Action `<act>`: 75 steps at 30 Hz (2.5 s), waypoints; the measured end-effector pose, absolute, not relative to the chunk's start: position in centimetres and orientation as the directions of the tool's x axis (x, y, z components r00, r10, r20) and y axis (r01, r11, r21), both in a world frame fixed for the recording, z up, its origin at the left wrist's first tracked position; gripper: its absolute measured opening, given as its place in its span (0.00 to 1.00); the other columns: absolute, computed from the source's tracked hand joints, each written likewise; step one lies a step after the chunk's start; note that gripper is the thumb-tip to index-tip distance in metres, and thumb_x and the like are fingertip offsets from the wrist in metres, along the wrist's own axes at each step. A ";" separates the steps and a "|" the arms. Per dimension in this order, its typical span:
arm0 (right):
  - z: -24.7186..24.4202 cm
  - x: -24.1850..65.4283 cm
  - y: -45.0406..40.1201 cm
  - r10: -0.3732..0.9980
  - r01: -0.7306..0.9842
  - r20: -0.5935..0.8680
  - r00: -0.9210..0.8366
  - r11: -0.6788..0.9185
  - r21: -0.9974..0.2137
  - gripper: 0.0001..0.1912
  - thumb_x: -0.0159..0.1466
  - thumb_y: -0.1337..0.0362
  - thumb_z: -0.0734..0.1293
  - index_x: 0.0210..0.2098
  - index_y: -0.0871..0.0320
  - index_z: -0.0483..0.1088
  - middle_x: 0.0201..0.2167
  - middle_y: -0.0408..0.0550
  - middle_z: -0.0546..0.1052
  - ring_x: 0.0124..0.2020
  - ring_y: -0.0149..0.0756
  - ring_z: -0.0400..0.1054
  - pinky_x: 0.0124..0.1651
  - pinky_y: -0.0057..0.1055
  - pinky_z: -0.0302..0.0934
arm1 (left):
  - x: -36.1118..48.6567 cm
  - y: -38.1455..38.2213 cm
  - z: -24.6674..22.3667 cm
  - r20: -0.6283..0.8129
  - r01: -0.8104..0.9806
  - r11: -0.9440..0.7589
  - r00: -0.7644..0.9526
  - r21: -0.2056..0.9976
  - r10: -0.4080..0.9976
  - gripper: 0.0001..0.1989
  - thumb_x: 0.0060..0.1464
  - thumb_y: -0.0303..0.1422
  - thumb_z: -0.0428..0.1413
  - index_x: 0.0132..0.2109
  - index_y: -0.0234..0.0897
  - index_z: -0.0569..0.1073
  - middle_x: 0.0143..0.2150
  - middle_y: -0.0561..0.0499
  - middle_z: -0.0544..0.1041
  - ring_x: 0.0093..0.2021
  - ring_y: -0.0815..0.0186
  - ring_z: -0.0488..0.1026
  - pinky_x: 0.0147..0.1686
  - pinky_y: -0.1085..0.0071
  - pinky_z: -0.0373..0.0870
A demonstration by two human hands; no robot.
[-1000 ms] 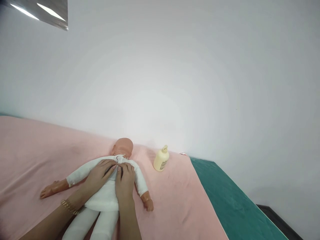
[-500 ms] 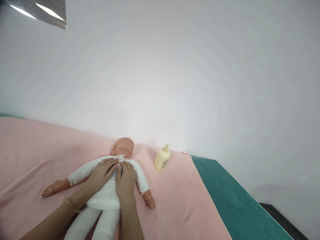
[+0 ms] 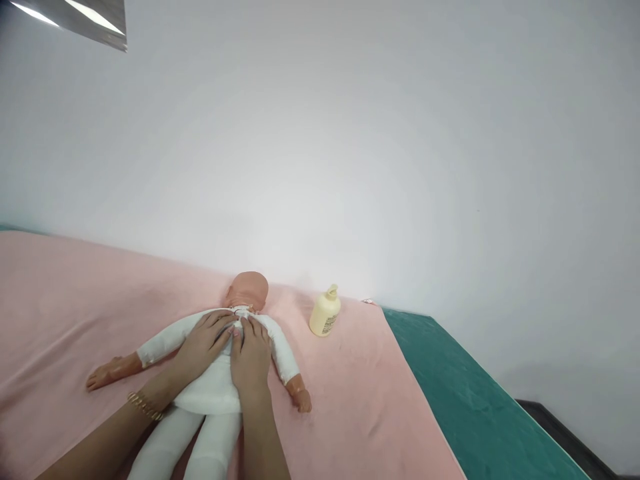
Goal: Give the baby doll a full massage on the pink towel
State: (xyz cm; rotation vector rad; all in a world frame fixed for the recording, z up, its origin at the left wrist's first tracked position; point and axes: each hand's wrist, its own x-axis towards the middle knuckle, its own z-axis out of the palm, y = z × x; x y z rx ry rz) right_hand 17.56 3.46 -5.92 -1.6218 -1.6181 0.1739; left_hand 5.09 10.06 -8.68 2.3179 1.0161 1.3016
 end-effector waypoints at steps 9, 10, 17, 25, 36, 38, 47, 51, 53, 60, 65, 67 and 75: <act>-4.6 18.5 1.8 0.919 0.656 0.375 0.126 0.206 -0.726 0.21 0.70 0.59 0.59 0.59 0.58 0.68 0.64 0.53 0.64 0.66 0.43 0.55 0.67 0.42 0.50 | 3.9 8.7 -6.5 0.588 0.373 -0.605 0.173 0.703 0.790 0.20 0.65 0.42 0.43 0.46 0.36 0.75 0.50 0.43 0.75 0.53 0.56 0.69 0.56 0.56 0.65; -4.2 18.7 1.3 0.919 0.643 0.371 0.135 0.204 -0.738 0.20 0.69 0.58 0.59 0.57 0.57 0.70 0.63 0.53 0.65 0.65 0.44 0.56 0.65 0.42 0.51 | 3.3 8.3 -5.9 0.556 0.353 -0.573 0.158 0.740 0.816 0.20 0.64 0.44 0.43 0.42 0.37 0.76 0.47 0.44 0.76 0.51 0.56 0.70 0.54 0.58 0.66; -0.6 19.9 -1.8 0.968 0.537 0.210 0.139 0.104 -0.837 0.16 0.66 0.62 0.61 0.28 0.57 0.78 0.32 0.46 0.70 0.34 0.35 0.65 0.38 0.31 0.58 | -1.5 6.2 -2.0 0.217 0.327 -0.459 0.567 0.826 0.794 0.27 0.61 0.52 0.45 0.27 0.38 0.75 0.25 0.52 0.69 0.30 0.64 0.66 0.34 0.69 0.65; 0.1 20.0 -3.0 0.965 0.468 -0.046 -0.258 0.083 -0.880 0.12 0.62 0.66 0.67 0.27 0.53 0.81 0.26 0.41 0.65 0.29 0.28 0.59 0.32 0.26 0.52 | -2.5 5.6 -1.7 0.002 0.300 -0.453 0.832 0.840 0.555 0.20 0.60 0.49 0.52 0.33 0.43 0.82 0.28 0.55 0.74 0.29 0.69 0.66 0.59 0.64 0.61; -1.1 20.6 -1.8 0.935 0.510 -0.126 -0.333 0.065 -0.858 0.14 0.62 0.70 0.66 0.30 0.46 0.82 0.26 0.39 0.66 0.30 0.28 0.59 0.34 0.27 0.51 | -0.9 6.7 -3.8 -0.031 0.198 -0.324 0.889 0.925 0.456 0.21 0.56 0.51 0.56 0.33 0.37 0.82 0.28 0.51 0.77 0.28 0.67 0.67 0.29 0.74 0.61; -1.6 20.8 -1.7 0.941 0.452 -0.083 -0.329 0.080 -0.889 0.12 0.64 0.66 0.67 0.31 0.48 0.82 0.27 0.40 0.66 0.29 0.28 0.58 0.34 0.27 0.51 | -1.1 6.8 -3.8 0.036 0.156 -0.369 0.886 0.916 0.463 0.26 0.57 0.56 0.51 0.34 0.39 0.82 0.32 0.50 0.79 0.32 0.64 0.72 0.41 0.69 0.67; -2.5 20.8 -1.1 0.966 0.410 0.132 -0.222 0.215 -0.886 0.14 0.65 0.57 0.67 0.30 0.54 0.82 0.25 0.42 0.66 0.29 0.29 0.60 0.34 0.29 0.52 | -1.1 6.4 -3.1 0.178 0.107 -0.426 0.799 0.898 0.574 0.26 0.63 0.50 0.44 0.37 0.40 0.80 0.37 0.50 0.80 0.42 0.61 0.74 0.58 0.65 0.62; -2.3 20.6 -1.1 0.978 0.447 0.027 -0.208 0.119 -0.886 0.11 0.64 0.64 0.66 0.30 0.53 0.82 0.29 0.42 0.68 0.30 0.28 0.60 0.34 0.28 0.52 | -0.2 6.1 -2.8 0.112 0.166 -0.400 0.802 0.901 0.586 0.24 0.62 0.47 0.45 0.34 0.39 0.80 0.35 0.50 0.80 0.39 0.61 0.75 0.47 0.68 0.69; -2.2 20.5 -1.1 0.980 0.454 -0.006 -0.199 0.087 -0.886 0.11 0.64 0.65 0.66 0.29 0.54 0.81 0.30 0.42 0.68 0.30 0.27 0.59 0.34 0.27 0.52 | 0.0 6.0 -2.9 0.085 0.190 -0.384 0.799 0.904 0.595 0.23 0.61 0.47 0.45 0.34 0.39 0.80 0.35 0.49 0.80 0.39 0.61 0.75 0.45 0.69 0.70; -2.6 20.6 -0.9 0.974 0.468 0.129 -0.185 0.203 -0.860 0.15 0.66 0.59 0.64 0.28 0.55 0.80 0.25 0.42 0.65 0.28 0.29 0.59 0.34 0.28 0.53 | -0.1 6.3 -4.2 0.161 0.235 -0.463 0.728 0.855 0.667 0.24 0.62 0.48 0.46 0.33 0.40 0.80 0.33 0.50 0.79 0.37 0.62 0.74 0.58 0.61 0.59; -3.5 20.7 -0.5 0.979 0.483 0.192 -0.066 0.199 -0.853 0.14 0.66 0.59 0.64 0.33 0.55 0.82 0.28 0.45 0.70 0.32 0.32 0.64 0.36 0.29 0.57 | 0.2 7.0 -5.3 0.260 0.212 -0.505 0.657 0.837 0.708 0.27 0.63 0.50 0.42 0.33 0.39 0.80 0.33 0.48 0.80 0.37 0.60 0.73 0.44 0.66 0.65; -3.5 20.7 -0.4 0.984 0.499 0.166 -0.070 0.179 -0.848 0.14 0.66 0.60 0.64 0.32 0.55 0.82 0.28 0.45 0.71 0.33 0.33 0.65 0.37 0.29 0.57 | 0.4 7.1 -5.4 0.250 0.217 -0.497 0.658 0.840 0.710 0.27 0.63 0.49 0.43 0.33 0.38 0.80 0.33 0.48 0.80 0.36 0.60 0.73 0.43 0.66 0.65; -3.2 20.6 -0.5 0.991 0.513 0.101 -0.090 0.133 -0.848 0.14 0.67 0.61 0.64 0.33 0.55 0.82 0.29 0.45 0.70 0.34 0.33 0.66 0.38 0.29 0.57 | 0.7 6.5 -4.8 0.227 0.255 -0.486 0.645 0.836 0.730 0.26 0.62 0.47 0.44 0.31 0.35 0.78 0.30 0.48 0.79 0.35 0.59 0.73 0.43 0.64 0.67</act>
